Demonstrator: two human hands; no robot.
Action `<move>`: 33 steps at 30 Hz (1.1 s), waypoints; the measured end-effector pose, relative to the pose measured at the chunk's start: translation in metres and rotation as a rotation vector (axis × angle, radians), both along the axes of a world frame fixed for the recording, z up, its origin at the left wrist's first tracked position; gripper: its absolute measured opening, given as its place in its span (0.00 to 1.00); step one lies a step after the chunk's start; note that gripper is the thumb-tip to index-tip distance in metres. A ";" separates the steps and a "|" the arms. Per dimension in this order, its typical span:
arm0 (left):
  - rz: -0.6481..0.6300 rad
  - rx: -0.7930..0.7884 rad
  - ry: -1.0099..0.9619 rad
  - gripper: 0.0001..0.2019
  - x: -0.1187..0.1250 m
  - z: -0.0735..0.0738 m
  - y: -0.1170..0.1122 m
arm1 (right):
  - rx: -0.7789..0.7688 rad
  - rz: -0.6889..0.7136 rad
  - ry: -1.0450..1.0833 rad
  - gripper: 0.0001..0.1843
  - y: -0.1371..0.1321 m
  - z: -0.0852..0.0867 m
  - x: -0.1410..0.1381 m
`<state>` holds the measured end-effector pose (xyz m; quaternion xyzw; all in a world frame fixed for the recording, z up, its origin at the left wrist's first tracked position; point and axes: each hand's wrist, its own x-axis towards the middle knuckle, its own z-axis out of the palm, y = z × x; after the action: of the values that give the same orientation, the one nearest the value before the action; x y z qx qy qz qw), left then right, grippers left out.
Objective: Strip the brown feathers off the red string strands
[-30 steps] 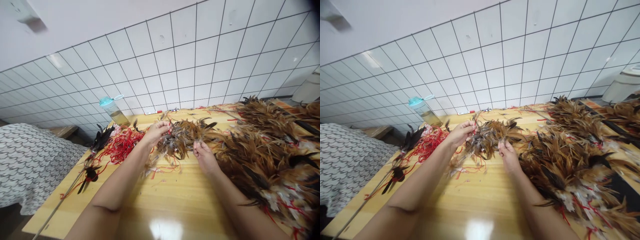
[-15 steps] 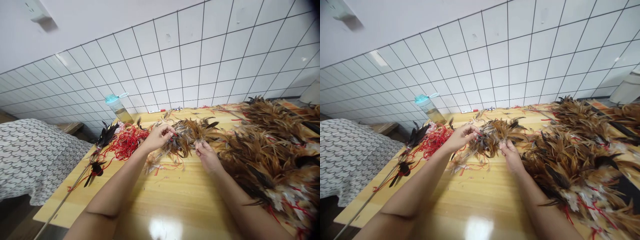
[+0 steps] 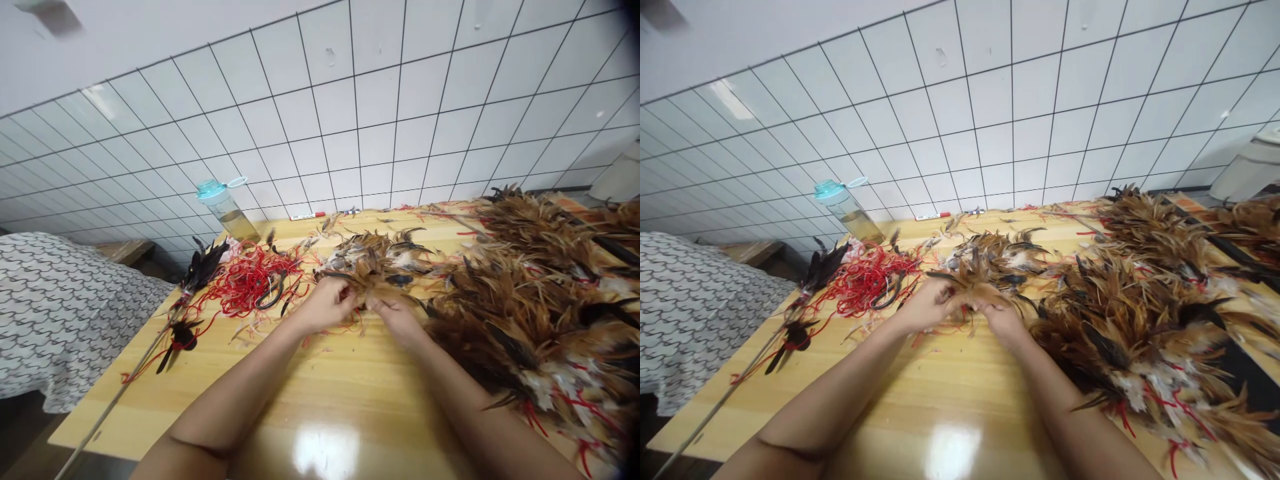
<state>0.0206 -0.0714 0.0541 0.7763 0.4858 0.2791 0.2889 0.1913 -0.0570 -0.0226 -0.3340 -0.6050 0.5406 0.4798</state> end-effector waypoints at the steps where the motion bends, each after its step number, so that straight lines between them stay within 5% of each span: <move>1: -0.016 -0.007 0.024 0.12 0.001 -0.001 -0.002 | 0.039 0.019 -0.020 0.21 0.000 0.000 0.001; 5: -0.053 -0.017 0.078 0.11 -0.002 -0.003 -0.005 | 0.165 0.113 -0.086 0.19 -0.001 0.003 0.005; 10: 0.022 0.044 0.196 0.08 -0.025 0.014 0.002 | 0.130 0.015 -0.118 0.16 -0.003 0.010 0.002; 14: 0.058 0.064 0.342 0.10 -0.056 0.033 0.023 | 0.086 -0.076 -0.115 0.12 -0.002 0.003 -0.004; 17: 0.216 0.250 0.531 0.11 -0.068 0.038 0.055 | 0.103 -0.058 -0.165 0.12 -0.002 -0.003 -0.008; 21: 0.215 0.365 0.566 0.13 -0.049 0.033 0.115 | 0.217 0.000 -0.279 0.17 -0.005 -0.004 -0.010; 27: 0.187 0.157 0.654 0.15 0.011 0.006 0.208 | 0.311 -0.011 -0.345 0.16 -0.004 -0.004 -0.009; 33: 0.108 0.036 0.707 0.09 0.027 -0.015 0.243 | 0.285 -0.011 -0.343 0.14 -0.002 -0.002 -0.007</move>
<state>0.0480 0.1717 0.0390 0.8032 0.5908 0.0166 0.0742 0.1847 -0.0594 -0.0250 -0.3531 -0.7462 0.3825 0.4150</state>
